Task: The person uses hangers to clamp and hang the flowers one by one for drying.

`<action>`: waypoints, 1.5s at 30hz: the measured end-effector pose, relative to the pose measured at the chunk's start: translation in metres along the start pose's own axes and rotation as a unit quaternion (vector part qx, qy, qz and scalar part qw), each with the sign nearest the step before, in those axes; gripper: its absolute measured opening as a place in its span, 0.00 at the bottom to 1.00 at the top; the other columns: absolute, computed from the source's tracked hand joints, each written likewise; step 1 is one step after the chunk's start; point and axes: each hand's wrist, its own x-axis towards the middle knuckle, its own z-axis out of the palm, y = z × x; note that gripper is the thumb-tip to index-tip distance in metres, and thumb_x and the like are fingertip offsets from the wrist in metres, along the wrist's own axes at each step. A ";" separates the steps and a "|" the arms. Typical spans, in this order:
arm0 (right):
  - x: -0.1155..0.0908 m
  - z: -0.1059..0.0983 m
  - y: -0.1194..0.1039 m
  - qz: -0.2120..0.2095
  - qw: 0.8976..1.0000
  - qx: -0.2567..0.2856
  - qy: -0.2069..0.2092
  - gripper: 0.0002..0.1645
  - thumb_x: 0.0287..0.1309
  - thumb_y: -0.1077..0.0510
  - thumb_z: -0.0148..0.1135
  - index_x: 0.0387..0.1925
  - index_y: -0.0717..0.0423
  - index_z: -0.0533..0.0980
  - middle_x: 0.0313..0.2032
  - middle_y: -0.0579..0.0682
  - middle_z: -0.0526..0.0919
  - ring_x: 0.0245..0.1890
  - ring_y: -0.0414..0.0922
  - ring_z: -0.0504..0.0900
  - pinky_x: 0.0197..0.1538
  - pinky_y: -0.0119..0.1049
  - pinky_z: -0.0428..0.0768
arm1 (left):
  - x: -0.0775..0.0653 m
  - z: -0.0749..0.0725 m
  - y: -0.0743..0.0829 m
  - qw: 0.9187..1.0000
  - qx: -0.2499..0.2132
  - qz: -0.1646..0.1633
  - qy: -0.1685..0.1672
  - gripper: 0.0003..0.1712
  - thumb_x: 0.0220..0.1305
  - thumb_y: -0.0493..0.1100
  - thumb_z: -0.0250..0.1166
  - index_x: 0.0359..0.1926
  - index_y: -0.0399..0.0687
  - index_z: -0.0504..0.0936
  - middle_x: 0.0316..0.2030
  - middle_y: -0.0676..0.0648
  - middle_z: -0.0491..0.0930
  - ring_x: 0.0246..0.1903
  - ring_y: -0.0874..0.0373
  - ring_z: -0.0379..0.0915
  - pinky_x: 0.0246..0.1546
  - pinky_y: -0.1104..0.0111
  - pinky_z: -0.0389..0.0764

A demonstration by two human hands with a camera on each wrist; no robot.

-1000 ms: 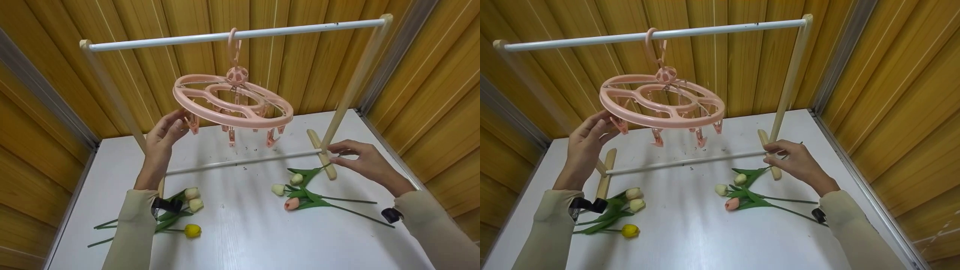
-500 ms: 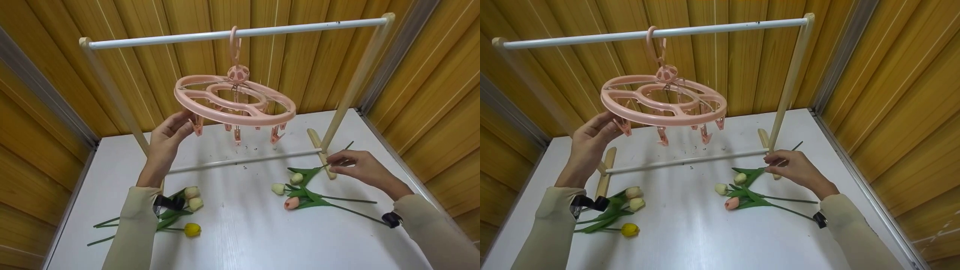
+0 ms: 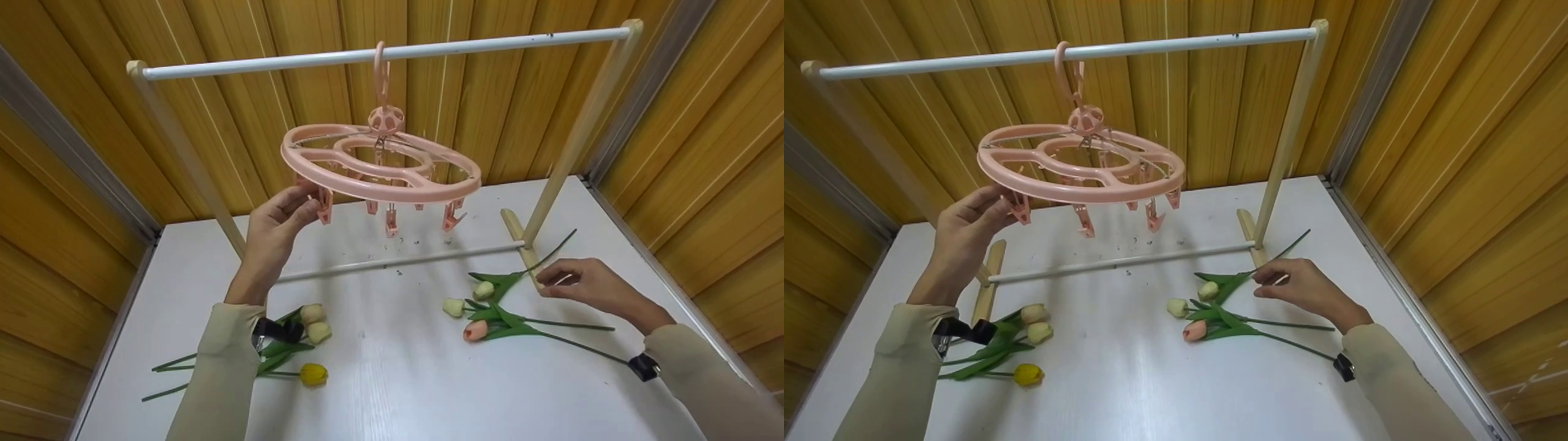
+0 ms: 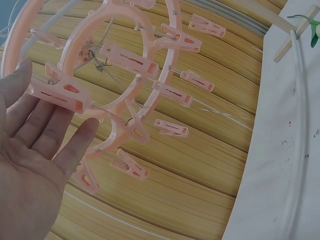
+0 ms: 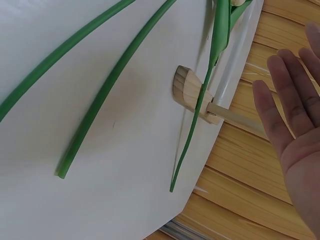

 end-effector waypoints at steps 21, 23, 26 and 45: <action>-0.005 0.020 0.016 0.021 0.997 0.009 -0.071 0.19 0.63 0.51 0.78 0.50 0.57 0.86 0.46 0.52 0.89 0.47 0.49 0.86 0.47 0.33 0.86 | -0.006 -0.003 -0.001 0.999 0.006 -0.001 -0.043 0.19 0.79 0.33 0.61 0.66 0.35 0.81 0.56 0.36 0.85 0.56 0.43 0.83 0.60 0.59 0.83; -0.005 0.022 0.016 0.020 0.997 0.005 -0.076 0.17 0.63 0.51 0.78 0.48 0.56 0.87 0.45 0.51 0.89 0.47 0.48 0.86 0.46 0.33 0.86 | -0.006 -0.003 -0.001 0.999 0.014 -0.003 -0.040 0.19 0.78 0.32 0.62 0.66 0.36 0.82 0.55 0.39 0.86 0.56 0.44 0.83 0.60 0.60 0.83; -0.006 0.026 0.017 0.013 0.996 0.007 -0.086 0.15 0.63 0.52 0.78 0.46 0.56 0.87 0.44 0.50 0.89 0.45 0.45 0.86 0.44 0.33 0.86 | -0.007 -0.003 0.000 0.999 0.028 -0.007 -0.036 0.19 0.76 0.32 0.64 0.65 0.37 0.83 0.54 0.42 0.87 0.54 0.47 0.83 0.60 0.61 0.83; -0.010 0.044 0.030 0.008 0.992 -0.017 -0.128 0.11 0.55 0.57 0.83 0.38 0.49 0.87 0.34 0.38 0.85 0.36 0.39 0.82 0.40 0.31 0.83 | -0.009 0.001 -0.001 0.998 0.017 0.011 -0.059 0.16 0.77 0.35 0.64 0.61 0.34 0.84 0.52 0.41 0.87 0.51 0.47 0.84 0.59 0.58 0.84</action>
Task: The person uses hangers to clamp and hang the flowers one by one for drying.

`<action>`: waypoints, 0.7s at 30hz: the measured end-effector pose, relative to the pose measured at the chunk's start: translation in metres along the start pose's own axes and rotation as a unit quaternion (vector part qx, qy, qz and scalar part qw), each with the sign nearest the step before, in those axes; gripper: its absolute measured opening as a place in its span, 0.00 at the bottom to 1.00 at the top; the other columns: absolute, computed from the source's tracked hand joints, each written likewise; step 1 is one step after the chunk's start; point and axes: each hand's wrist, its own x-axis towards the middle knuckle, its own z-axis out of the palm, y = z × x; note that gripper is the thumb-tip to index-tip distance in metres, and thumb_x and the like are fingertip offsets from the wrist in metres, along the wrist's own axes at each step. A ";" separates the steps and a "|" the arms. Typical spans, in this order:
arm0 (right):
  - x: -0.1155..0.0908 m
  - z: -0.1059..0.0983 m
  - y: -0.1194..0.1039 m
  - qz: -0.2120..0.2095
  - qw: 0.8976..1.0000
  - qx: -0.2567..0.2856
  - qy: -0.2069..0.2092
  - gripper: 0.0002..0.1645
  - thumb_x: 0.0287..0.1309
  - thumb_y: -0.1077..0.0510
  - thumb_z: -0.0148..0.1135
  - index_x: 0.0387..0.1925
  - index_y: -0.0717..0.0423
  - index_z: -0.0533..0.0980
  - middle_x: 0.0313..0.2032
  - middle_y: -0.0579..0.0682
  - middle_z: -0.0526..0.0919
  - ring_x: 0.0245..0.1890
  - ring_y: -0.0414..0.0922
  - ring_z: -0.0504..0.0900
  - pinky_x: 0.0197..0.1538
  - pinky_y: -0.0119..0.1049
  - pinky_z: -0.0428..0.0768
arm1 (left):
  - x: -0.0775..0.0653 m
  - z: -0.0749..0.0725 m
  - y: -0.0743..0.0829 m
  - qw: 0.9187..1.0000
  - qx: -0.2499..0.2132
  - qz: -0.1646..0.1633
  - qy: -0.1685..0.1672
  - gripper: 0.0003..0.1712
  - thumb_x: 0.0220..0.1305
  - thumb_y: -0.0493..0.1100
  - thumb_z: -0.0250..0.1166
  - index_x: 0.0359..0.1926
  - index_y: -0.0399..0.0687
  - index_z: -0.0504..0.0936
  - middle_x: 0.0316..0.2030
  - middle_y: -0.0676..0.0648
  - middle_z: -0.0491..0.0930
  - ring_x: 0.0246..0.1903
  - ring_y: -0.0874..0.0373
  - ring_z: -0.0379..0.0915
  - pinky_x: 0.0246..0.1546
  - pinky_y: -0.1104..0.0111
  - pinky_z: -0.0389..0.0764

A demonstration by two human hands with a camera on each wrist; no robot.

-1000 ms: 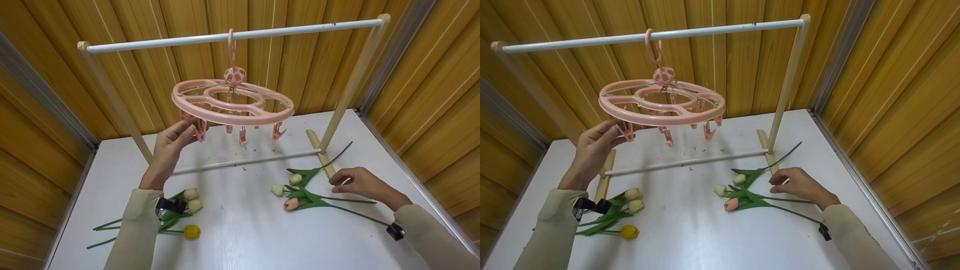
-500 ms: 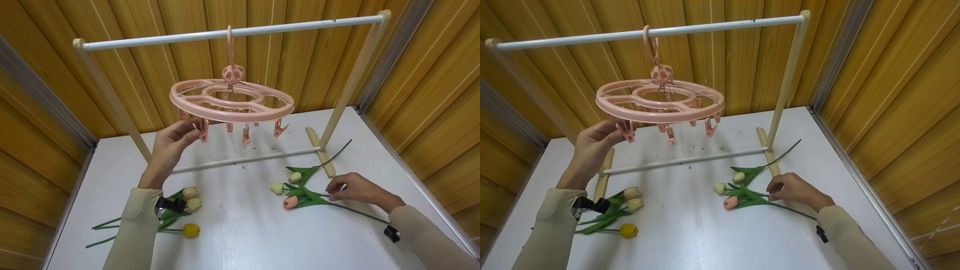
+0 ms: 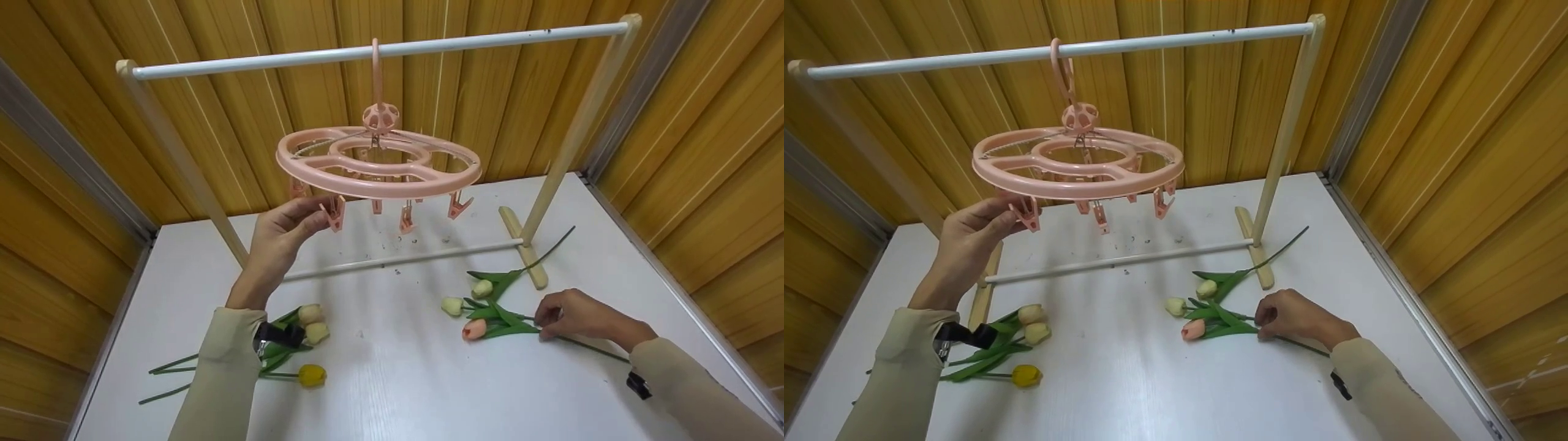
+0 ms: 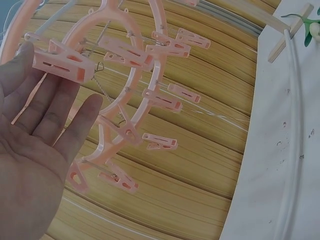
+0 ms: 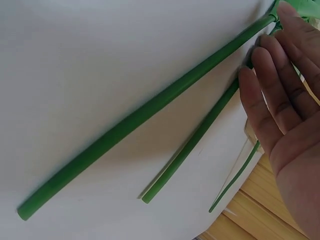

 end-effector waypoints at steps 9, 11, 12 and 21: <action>-0.004 0.001 0.004 -0.015 1.000 0.008 0.002 0.10 0.55 0.59 0.83 0.36 0.50 0.86 0.33 0.40 0.85 0.34 0.37 0.82 0.38 0.31 0.83 | 0.000 0.005 0.000 1.000 0.009 -0.002 0.005 0.19 0.75 0.34 0.66 0.63 0.36 0.83 0.53 0.42 0.87 0.51 0.49 0.84 0.58 0.60 0.84; -0.004 0.001 0.004 -0.015 1.000 0.006 0.002 0.10 0.55 0.60 0.82 0.36 0.51 0.86 0.33 0.40 0.85 0.34 0.37 0.82 0.38 0.31 0.83 | -0.001 0.005 0.000 1.000 0.005 -0.002 0.004 0.19 0.75 0.34 0.67 0.64 0.36 0.83 0.54 0.42 0.87 0.52 0.49 0.84 0.58 0.61 0.84; -0.004 0.002 0.003 -0.014 1.000 0.006 0.002 0.10 0.55 0.60 0.82 0.36 0.51 0.86 0.33 0.40 0.85 0.34 0.37 0.81 0.38 0.30 0.83 | -0.001 0.005 0.000 1.000 0.002 -0.001 0.003 0.19 0.75 0.34 0.67 0.64 0.36 0.83 0.55 0.41 0.86 0.53 0.49 0.84 0.58 0.61 0.84; -0.005 0.002 0.004 -0.020 1.000 -0.016 0.011 0.07 0.58 0.63 0.79 0.34 0.50 0.87 0.33 0.38 0.86 0.35 0.36 0.81 0.38 0.30 0.83 | -0.001 0.007 -0.001 1.000 0.002 -0.005 -0.010 0.20 0.74 0.34 0.68 0.64 0.37 0.83 0.56 0.41 0.86 0.54 0.46 0.83 0.59 0.60 0.84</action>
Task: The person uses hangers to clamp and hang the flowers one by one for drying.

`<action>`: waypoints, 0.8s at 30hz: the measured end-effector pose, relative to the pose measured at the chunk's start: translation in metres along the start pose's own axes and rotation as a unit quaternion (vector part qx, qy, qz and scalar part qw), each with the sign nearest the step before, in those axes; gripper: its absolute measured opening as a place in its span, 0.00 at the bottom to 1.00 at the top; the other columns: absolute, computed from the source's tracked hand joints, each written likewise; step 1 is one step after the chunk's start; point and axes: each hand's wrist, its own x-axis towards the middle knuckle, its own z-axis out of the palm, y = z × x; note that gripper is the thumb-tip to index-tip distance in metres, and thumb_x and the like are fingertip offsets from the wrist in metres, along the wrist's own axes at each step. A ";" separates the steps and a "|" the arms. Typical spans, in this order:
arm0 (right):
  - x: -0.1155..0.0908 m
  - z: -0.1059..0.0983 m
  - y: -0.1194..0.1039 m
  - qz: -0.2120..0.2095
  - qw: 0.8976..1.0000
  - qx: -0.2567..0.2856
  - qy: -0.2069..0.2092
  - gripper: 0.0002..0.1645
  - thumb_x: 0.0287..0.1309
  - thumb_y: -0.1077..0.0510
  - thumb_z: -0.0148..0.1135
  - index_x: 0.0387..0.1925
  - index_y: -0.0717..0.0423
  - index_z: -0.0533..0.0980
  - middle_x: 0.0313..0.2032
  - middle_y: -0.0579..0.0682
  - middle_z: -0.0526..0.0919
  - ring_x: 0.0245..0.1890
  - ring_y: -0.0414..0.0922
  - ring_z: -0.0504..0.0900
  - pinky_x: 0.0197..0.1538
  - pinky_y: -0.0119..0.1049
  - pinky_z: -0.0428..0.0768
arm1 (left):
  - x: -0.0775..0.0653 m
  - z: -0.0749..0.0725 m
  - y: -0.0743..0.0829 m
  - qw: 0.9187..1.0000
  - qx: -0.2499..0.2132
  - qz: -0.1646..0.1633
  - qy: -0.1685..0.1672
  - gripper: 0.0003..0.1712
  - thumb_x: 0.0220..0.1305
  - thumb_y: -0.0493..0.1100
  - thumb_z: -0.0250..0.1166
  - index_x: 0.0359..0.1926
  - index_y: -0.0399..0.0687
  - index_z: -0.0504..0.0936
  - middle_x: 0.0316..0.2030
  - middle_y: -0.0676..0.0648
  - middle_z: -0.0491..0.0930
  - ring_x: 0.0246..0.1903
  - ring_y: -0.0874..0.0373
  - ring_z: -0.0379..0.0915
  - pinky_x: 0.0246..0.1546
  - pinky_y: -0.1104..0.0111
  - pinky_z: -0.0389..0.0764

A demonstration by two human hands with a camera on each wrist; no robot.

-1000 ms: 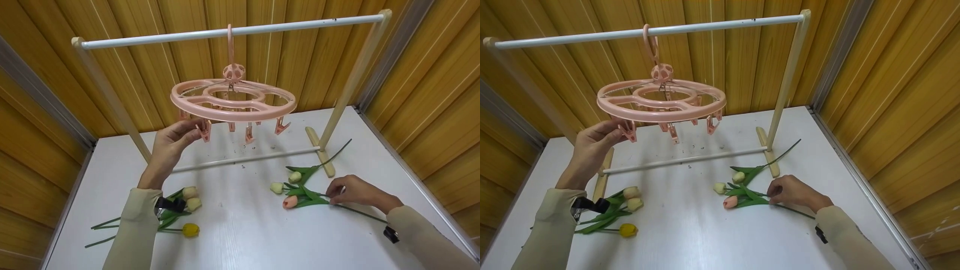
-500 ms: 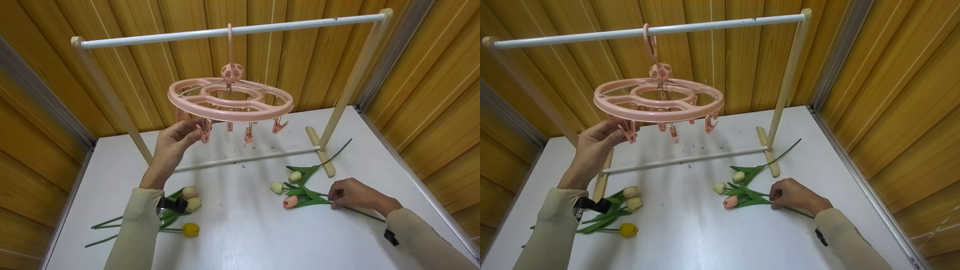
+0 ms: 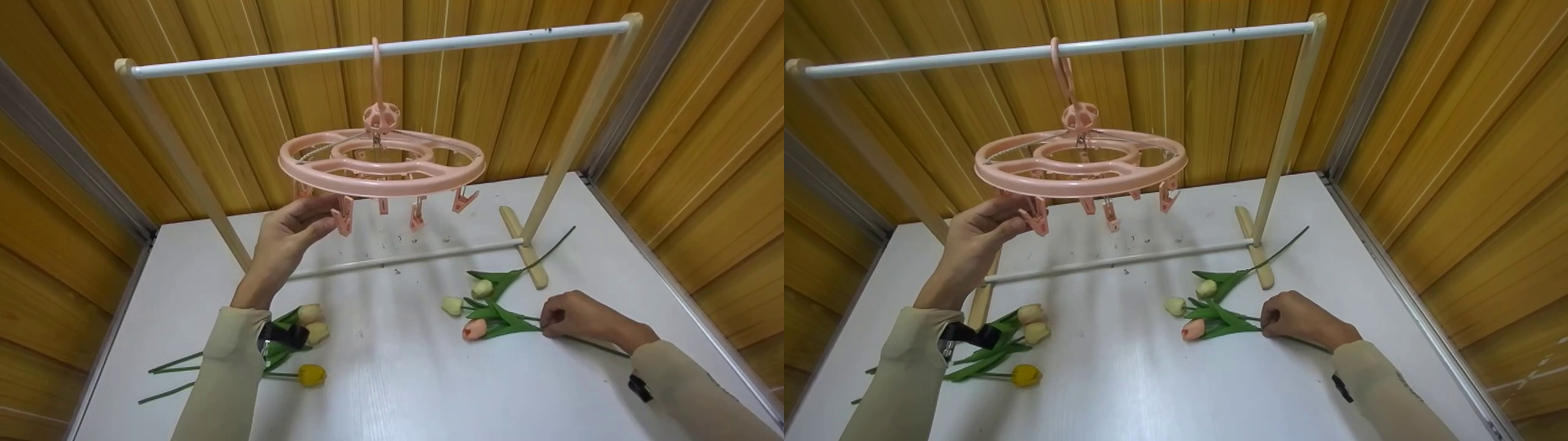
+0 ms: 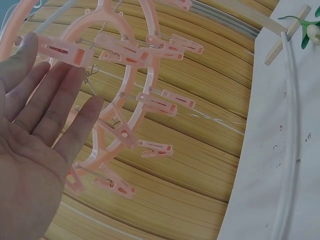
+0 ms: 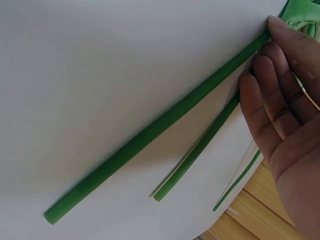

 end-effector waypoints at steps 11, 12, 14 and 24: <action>0.001 0.000 -0.003 -0.001 1.000 -0.013 0.006 0.08 0.58 0.64 0.78 0.33 0.50 0.86 0.32 0.38 0.84 0.34 0.36 0.78 0.36 0.30 0.81 | 0.001 0.003 0.005 1.000 0.009 -0.014 0.003 0.20 0.73 0.31 0.67 0.63 0.36 0.83 0.53 0.42 0.87 0.51 0.48 0.83 0.57 0.62 0.85; 0.001 0.000 -0.004 -0.001 1.000 -0.016 0.009 0.08 0.58 0.64 0.78 0.33 0.49 0.85 0.32 0.38 0.84 0.33 0.36 0.78 0.36 0.30 0.81 | 0.001 0.003 0.005 1.000 0.009 -0.014 0.003 0.19 0.73 0.31 0.67 0.63 0.35 0.83 0.53 0.42 0.87 0.51 0.48 0.83 0.57 0.62 0.85; 0.002 -0.002 -0.006 0.001 1.000 -0.019 0.016 0.08 0.58 0.64 0.78 0.33 0.48 0.85 0.32 0.38 0.84 0.33 0.36 0.79 0.36 0.30 0.81 | 0.002 0.003 0.005 1.000 0.008 -0.013 0.002 0.19 0.74 0.31 0.67 0.63 0.36 0.84 0.52 0.42 0.87 0.50 0.48 0.84 0.56 0.62 0.85; 0.007 -0.014 -0.017 -0.017 0.999 -0.009 0.043 0.07 0.60 0.64 0.78 0.34 0.51 0.86 0.32 0.39 0.85 0.35 0.37 0.81 0.39 0.30 0.83 | 0.004 0.003 0.003 1.000 0.002 -0.020 0.007 0.19 0.73 0.31 0.67 0.63 0.35 0.83 0.50 0.41 0.87 0.50 0.46 0.83 0.55 0.61 0.86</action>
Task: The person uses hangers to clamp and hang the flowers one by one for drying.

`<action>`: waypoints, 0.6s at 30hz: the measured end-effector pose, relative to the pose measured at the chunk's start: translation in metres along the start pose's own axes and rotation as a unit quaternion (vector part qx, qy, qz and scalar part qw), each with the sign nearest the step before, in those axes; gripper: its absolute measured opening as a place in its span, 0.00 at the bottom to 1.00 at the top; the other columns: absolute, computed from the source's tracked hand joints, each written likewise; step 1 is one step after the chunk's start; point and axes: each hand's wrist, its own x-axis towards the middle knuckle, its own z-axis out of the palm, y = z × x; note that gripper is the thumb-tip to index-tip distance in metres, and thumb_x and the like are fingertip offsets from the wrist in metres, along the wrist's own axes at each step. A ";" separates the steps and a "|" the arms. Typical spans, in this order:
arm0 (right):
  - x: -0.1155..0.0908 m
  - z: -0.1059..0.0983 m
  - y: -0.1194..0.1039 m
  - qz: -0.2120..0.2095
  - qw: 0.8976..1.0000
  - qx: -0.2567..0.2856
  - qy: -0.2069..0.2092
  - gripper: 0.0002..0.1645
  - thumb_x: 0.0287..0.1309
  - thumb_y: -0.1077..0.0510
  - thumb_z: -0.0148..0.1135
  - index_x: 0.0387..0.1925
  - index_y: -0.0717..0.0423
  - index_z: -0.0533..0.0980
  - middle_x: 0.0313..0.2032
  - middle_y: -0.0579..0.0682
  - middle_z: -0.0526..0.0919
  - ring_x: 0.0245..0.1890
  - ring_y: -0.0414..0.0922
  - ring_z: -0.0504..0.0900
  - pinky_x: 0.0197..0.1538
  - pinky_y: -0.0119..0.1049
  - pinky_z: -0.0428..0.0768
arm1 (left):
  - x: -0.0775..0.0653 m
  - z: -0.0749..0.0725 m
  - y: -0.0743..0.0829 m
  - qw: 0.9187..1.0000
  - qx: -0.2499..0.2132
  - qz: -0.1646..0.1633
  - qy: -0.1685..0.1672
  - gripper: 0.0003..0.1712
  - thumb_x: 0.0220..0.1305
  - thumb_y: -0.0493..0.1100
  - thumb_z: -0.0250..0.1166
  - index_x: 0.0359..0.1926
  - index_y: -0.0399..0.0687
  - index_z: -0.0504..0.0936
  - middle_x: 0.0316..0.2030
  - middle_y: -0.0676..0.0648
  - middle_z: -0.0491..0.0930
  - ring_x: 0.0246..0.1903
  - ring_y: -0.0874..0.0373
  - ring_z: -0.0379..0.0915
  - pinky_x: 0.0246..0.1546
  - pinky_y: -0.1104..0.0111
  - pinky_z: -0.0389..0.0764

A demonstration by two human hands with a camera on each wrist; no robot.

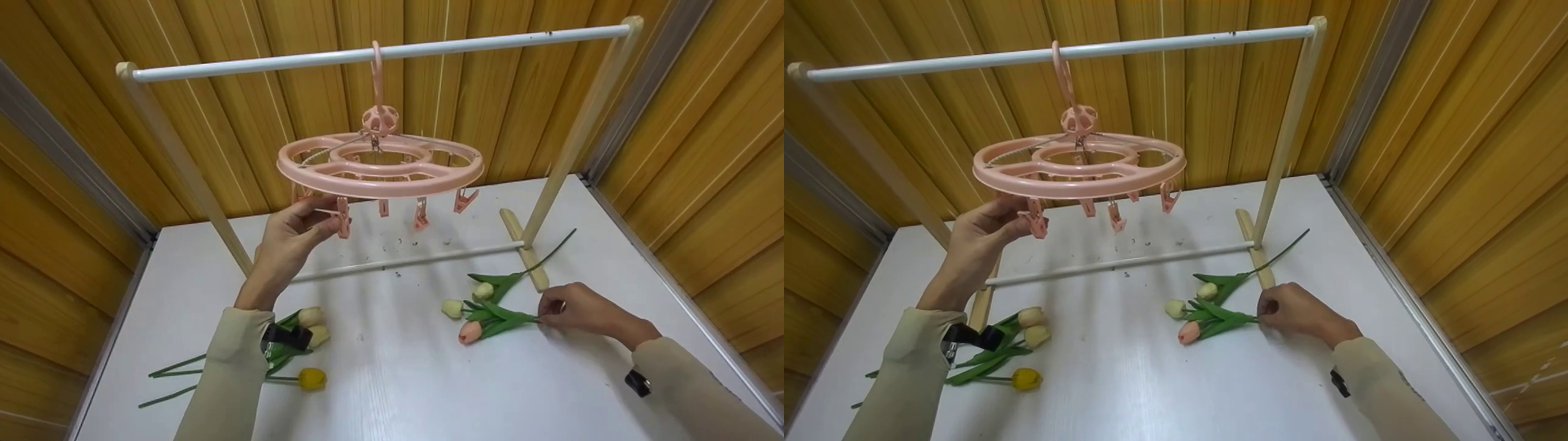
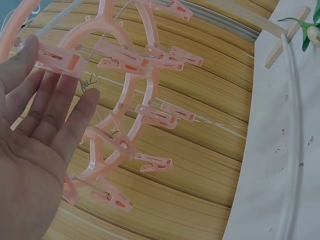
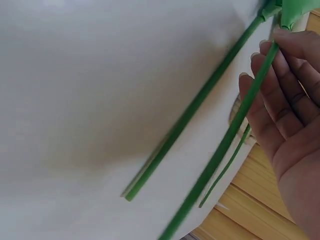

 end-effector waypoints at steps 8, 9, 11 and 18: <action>0.007 -0.007 -0.012 -0.018 1.000 0.008 0.012 0.07 0.63 0.67 0.74 0.39 0.52 0.86 0.37 0.41 0.87 0.39 0.38 0.83 0.43 0.31 0.85 | 0.003 0.003 0.003 1.000 0.007 -0.005 0.010 0.20 0.72 0.31 0.69 0.63 0.35 0.82 0.50 0.41 0.86 0.50 0.47 0.83 0.55 0.62 0.86; 0.008 -0.008 -0.014 -0.017 1.000 0.012 0.013 0.07 0.63 0.67 0.74 0.40 0.53 0.86 0.37 0.42 0.87 0.40 0.38 0.83 0.44 0.31 0.85 | 0.003 0.003 0.003 1.000 0.006 -0.002 0.010 0.20 0.72 0.31 0.69 0.63 0.34 0.82 0.51 0.41 0.86 0.51 0.47 0.82 0.55 0.62 0.86; 0.009 -0.009 -0.018 -0.017 1.000 0.016 0.014 0.07 0.64 0.67 0.73 0.42 0.54 0.86 0.39 0.44 0.88 0.41 0.39 0.84 0.45 0.31 0.86 | 0.004 0.004 0.003 1.000 0.007 0.001 0.012 0.20 0.72 0.31 0.69 0.63 0.34 0.82 0.51 0.41 0.86 0.51 0.47 0.82 0.55 0.63 0.85; 0.014 -0.010 -0.023 -0.042 0.999 -0.007 0.025 0.12 0.63 0.72 0.71 0.45 0.57 0.86 0.41 0.47 0.86 0.42 0.43 0.85 0.45 0.31 0.86 | 0.003 0.002 0.002 0.999 0.019 0.001 0.033 0.19 0.71 0.35 0.72 0.60 0.37 0.84 0.49 0.43 0.87 0.50 0.47 0.83 0.53 0.64 0.86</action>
